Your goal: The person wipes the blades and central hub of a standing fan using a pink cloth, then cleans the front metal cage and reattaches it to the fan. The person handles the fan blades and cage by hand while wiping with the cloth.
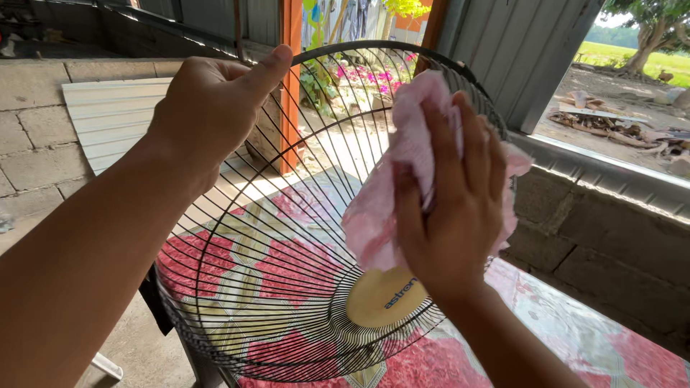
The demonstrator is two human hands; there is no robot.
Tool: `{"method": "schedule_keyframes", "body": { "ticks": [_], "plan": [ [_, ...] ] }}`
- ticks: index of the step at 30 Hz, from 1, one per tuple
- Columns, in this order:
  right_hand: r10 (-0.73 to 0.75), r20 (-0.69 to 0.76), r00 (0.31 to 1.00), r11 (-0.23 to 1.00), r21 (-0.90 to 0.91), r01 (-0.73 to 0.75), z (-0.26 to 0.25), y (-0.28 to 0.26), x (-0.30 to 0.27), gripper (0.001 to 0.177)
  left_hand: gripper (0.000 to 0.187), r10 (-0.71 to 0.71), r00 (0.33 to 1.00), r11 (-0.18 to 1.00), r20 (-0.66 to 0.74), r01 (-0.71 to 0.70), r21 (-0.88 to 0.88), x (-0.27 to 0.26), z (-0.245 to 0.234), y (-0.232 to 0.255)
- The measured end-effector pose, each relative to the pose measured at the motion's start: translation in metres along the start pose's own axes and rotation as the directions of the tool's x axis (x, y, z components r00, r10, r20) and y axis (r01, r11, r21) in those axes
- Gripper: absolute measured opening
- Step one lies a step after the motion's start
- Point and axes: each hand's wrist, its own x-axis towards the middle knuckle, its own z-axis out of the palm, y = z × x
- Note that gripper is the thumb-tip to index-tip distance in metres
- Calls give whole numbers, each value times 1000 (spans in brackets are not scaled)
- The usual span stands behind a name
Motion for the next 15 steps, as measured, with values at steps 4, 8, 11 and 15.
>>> {"method": "schedule_keyframes", "body": {
  "ticks": [4,8,11,15],
  "plan": [
    [-5,-24,1000,999,-35,4,-18,20,3,48,58,-48,999,998,13,49,-45,-1,29,1],
    [-20,-29,999,993,-118,16,-51,54,2,44,69,-49,986,972,158,84,-221,-8,76,12],
    [-27,-23,999,978,-209,22,-79,78,-2,43,57,-79,968,950,239,146,-277,-10,113,23],
    [-16,-9,1000,941,-337,12,-120,104,-14,42,53,36,924,922,380,116,-369,-22,167,40]
  ]
}}
